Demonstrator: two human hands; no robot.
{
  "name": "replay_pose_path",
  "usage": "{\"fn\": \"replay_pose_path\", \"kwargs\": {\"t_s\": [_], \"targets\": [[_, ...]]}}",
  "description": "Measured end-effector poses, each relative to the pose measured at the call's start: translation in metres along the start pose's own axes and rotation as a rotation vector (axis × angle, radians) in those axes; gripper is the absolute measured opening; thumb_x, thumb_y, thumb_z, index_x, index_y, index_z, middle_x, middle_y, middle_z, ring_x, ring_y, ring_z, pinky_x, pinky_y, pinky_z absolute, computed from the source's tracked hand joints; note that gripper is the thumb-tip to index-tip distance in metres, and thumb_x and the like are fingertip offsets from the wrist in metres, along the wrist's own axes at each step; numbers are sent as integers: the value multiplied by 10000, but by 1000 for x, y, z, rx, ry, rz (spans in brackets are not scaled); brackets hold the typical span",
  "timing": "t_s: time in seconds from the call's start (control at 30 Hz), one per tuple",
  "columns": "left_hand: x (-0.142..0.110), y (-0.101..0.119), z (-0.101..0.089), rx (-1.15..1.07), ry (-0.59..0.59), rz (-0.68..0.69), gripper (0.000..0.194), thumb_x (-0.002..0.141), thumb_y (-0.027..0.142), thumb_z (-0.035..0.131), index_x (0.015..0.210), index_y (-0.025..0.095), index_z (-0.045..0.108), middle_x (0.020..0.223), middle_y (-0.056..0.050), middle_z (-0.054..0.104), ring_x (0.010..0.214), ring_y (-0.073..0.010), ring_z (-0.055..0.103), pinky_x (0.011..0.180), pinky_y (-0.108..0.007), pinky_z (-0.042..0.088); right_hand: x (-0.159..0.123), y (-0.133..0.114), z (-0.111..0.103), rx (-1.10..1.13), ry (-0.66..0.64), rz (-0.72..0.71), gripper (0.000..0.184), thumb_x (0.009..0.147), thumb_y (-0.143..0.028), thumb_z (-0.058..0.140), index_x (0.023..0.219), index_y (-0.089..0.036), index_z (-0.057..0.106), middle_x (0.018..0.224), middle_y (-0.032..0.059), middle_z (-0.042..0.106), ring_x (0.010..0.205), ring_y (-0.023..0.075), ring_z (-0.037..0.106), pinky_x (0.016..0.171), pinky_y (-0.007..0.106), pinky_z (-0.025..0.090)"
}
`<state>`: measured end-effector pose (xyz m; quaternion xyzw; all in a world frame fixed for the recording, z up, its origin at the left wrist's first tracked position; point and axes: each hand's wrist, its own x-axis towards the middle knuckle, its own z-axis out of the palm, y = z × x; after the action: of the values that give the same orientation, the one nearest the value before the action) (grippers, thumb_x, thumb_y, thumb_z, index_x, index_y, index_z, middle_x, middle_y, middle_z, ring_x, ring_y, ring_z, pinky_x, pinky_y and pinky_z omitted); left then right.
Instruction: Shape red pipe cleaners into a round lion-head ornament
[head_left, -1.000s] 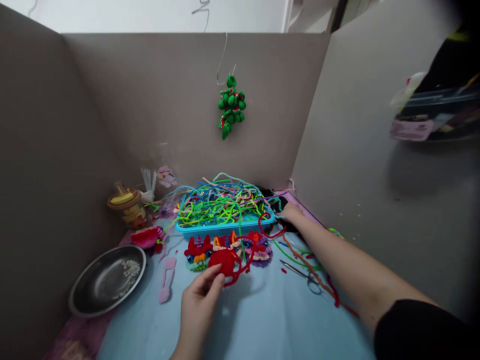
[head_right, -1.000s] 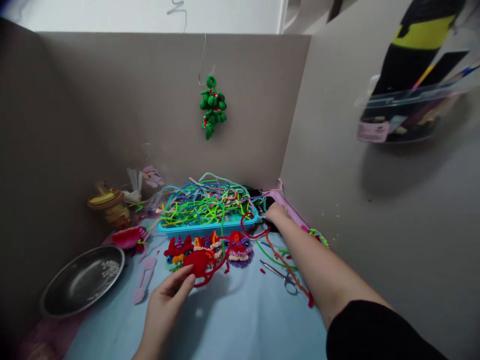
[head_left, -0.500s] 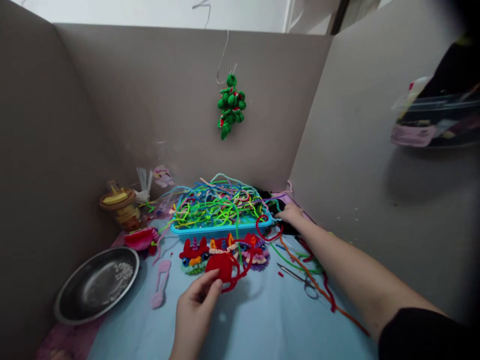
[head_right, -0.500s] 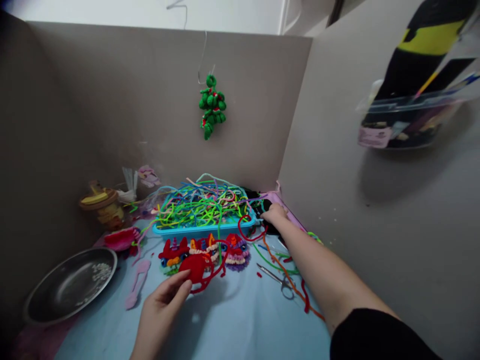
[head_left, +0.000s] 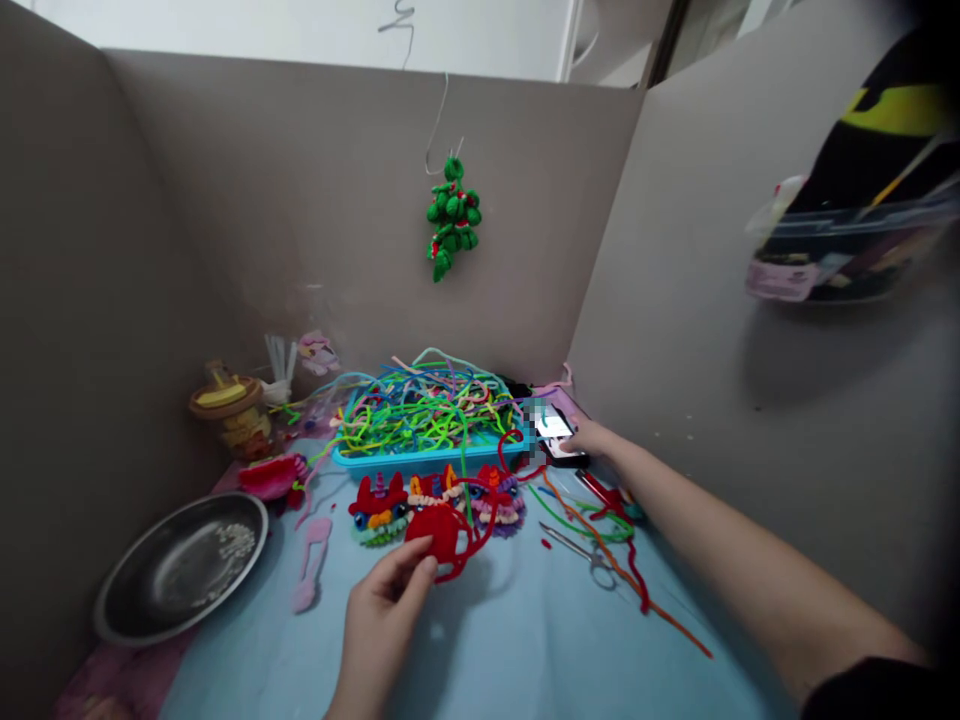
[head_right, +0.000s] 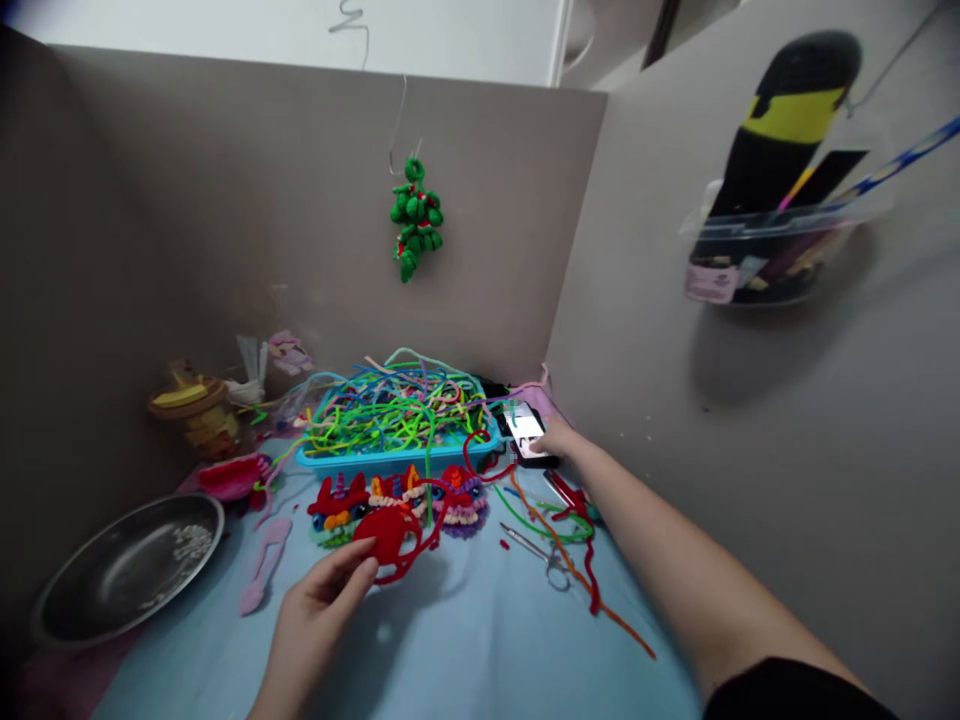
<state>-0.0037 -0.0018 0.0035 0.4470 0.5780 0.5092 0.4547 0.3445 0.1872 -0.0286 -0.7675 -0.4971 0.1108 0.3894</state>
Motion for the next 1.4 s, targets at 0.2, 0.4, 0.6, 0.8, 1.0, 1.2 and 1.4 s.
{"fn": "replay_pose_path", "kwargs": {"t_s": [0.2,0.4,0.6,0.8,1.0,1.2,1.4], "targets": [[2,-4,1,-10,2,43,388,600,441,724,873,165,720,819,-76,727,732,-210,655,661,-271,514,19,-11,-12,-113,29,171,379,634,-128,648,1002,-61,591,1061,257,579,1050,356,538,879,437,391],[4,-2,-1,-84,85,29,501,617,447,714,1002,131,674,849,-79,707,696,-170,622,616,-243,494,-15,-65,-40,141,83,-61,272,730,-239,542,979,-139,584,993,118,623,908,215,576,777,300,438],[-3,-2,3,-150,75,17,583,654,447,687,1134,123,614,845,-70,692,596,-121,571,560,-224,469,-178,-120,-31,423,-611,-405,152,750,-251,533,649,-181,623,636,0,583,634,147,528,600,248,395],[-9,1,6,-119,45,35,502,638,424,698,1033,115,670,789,-61,694,555,-116,546,556,-233,472,-244,-127,-2,626,-395,-245,82,708,-260,620,693,-181,638,753,14,516,677,144,495,591,241,388],[-8,-3,10,-76,-51,58,387,657,392,690,945,133,692,774,-64,697,548,-119,549,517,-222,461,-241,-114,7,713,-368,-165,100,720,-267,629,666,-183,637,1138,75,489,1113,222,456,975,330,318],[-10,-13,15,-56,-186,36,413,708,398,651,1032,141,639,750,-51,685,488,-98,509,428,-196,415,-244,-103,8,664,-417,-189,133,761,-294,590,697,-186,635,1272,85,436,1230,237,373,1041,367,260],[-9,-17,14,0,-227,58,363,712,377,649,990,144,652,727,-42,687,505,-114,552,457,-206,441,-247,-102,5,601,-455,-215,104,756,-244,577,781,-207,670,1267,81,467,1263,243,329,1068,396,216]]}}
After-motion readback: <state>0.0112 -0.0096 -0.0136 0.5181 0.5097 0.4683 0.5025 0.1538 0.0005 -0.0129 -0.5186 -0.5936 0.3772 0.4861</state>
